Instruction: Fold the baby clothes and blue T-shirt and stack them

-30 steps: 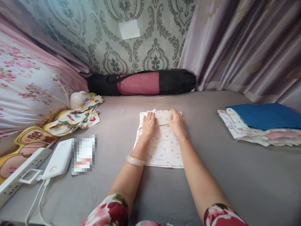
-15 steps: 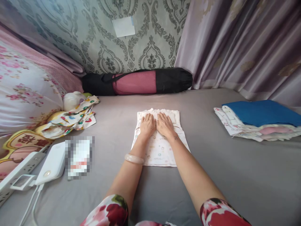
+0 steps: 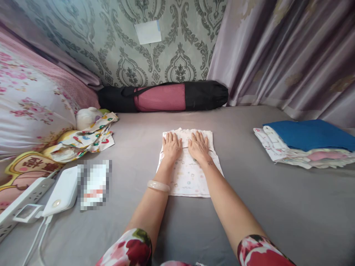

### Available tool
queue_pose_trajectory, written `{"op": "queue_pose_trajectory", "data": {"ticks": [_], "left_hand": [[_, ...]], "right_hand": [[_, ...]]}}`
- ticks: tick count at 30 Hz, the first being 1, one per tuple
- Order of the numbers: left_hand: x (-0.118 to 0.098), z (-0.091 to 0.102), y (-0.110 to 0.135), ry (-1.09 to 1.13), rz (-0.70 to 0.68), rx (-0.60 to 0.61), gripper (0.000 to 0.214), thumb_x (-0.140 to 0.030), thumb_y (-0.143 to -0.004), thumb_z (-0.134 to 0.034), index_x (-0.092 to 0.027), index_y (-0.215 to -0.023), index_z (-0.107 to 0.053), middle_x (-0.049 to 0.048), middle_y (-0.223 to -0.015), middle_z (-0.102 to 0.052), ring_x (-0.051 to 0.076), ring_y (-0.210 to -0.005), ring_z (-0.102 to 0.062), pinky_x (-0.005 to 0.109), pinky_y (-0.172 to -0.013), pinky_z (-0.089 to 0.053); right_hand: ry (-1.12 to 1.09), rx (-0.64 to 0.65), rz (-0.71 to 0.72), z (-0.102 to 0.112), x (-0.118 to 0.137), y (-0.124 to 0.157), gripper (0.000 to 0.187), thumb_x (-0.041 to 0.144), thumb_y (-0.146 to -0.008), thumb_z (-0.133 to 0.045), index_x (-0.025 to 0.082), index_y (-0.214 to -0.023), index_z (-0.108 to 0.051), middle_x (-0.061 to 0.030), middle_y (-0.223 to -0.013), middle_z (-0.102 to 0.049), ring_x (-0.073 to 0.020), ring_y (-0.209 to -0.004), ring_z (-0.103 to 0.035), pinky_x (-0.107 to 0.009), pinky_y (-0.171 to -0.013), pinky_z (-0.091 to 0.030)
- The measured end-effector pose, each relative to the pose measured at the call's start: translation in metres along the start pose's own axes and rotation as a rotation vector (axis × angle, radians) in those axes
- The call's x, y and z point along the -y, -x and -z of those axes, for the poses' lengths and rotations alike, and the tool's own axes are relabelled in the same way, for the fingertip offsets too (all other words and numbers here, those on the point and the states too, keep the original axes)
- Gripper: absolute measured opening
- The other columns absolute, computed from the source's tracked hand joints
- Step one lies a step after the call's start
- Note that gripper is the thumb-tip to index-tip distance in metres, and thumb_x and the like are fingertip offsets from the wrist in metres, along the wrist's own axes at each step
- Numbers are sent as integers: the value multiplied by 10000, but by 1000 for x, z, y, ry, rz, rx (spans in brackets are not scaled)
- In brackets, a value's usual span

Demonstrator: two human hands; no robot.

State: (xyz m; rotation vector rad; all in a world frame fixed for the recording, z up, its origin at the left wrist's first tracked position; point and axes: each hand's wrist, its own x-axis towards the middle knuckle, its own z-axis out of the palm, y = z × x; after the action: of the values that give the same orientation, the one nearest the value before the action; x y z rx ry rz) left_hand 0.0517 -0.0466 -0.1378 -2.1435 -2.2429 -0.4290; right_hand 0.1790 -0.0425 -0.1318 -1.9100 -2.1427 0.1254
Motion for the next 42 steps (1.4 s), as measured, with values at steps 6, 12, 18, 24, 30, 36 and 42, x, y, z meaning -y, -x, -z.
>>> {"op": "queue_pose_trajectory", "data": {"ticks": [6, 12, 18, 24, 30, 36, 42], "left_hand": [[-5, -6, 0, 17, -180, 21, 498, -321, -1007, -262, -148, -1440, -437, 116, -1535, -398, 258, -1453, -301, 479, -1196, -214], [-4, -7, 0, 17, -180, 74, 497, -330, -1012, -258, -147, -1440, -433, 121, -1533, -401, 254, -1449, -309, 470, -1193, -225], [-3, -2, 0, 37, -135, 13, 504, -326, -1014, -253, -109, -1426, -447, 131, -1514, -429, 256, -1434, -338, 445, -1191, -238], [4, 0, -2, 11, 35, -22, 567, -385, -1006, -255, -55, -1436, -424, 186, -1526, -390, 301, -1446, -303, 472, -1188, -233], [6, -2, -2, -4, 44, 34, 592, -410, -996, -278, -51, -1450, -402, 193, -1543, -356, 307, -1454, -284, 468, -1186, -235], [5, 4, -2, 41, 72, -38, 563, -390, -1004, -237, -68, -1422, -433, 174, -1513, -416, 276, -1429, -342, 446, -1176, -269], [10, 5, -3, 13, 94, -48, 588, -386, -1005, -199, -53, -1439, -411, 168, -1524, -401, 284, -1441, -318, 470, -1191, -231]], "right_hand": [[-1, 72, 61, 3, 2, 3, 542, 333, -1014, -198, 186, -1511, -358, -72, -1605, -262, -253, -1484, -169, -524, -1187, -57], [22, 108, 36, 0, 2, 2, 541, 335, -1014, -198, 201, -1518, -344, -59, -1608, -255, -253, -1482, -183, -518, -1188, -92], [-38, 82, 9, 7, 0, 1, 548, 331, -1013, -198, 163, -1510, -353, -95, -1607, -249, -237, -1482, -185, -495, -1192, -105], [13, 13, -93, 1, -6, 1, 552, 330, -1004, -235, 126, -1502, -361, -121, -1595, -275, -263, -1477, -179, -499, -1183, -119], [13, 33, -103, -1, -6, 0, 551, 327, -1003, -243, 128, -1504, -356, -116, -1595, -278, -261, -1476, -178, -486, -1182, -115], [-29, 65, -116, 10, -13, -4, 555, 311, -1004, -214, 119, -1511, -333, -112, -1600, -265, -243, -1479, -185, -440, -1188, -144], [16, 21, -229, 9, -29, -8, 582, 334, -1010, -195, 55, -1506, -312, -159, -1602, -232, -278, -1478, -175, -474, -1182, -145]]}}
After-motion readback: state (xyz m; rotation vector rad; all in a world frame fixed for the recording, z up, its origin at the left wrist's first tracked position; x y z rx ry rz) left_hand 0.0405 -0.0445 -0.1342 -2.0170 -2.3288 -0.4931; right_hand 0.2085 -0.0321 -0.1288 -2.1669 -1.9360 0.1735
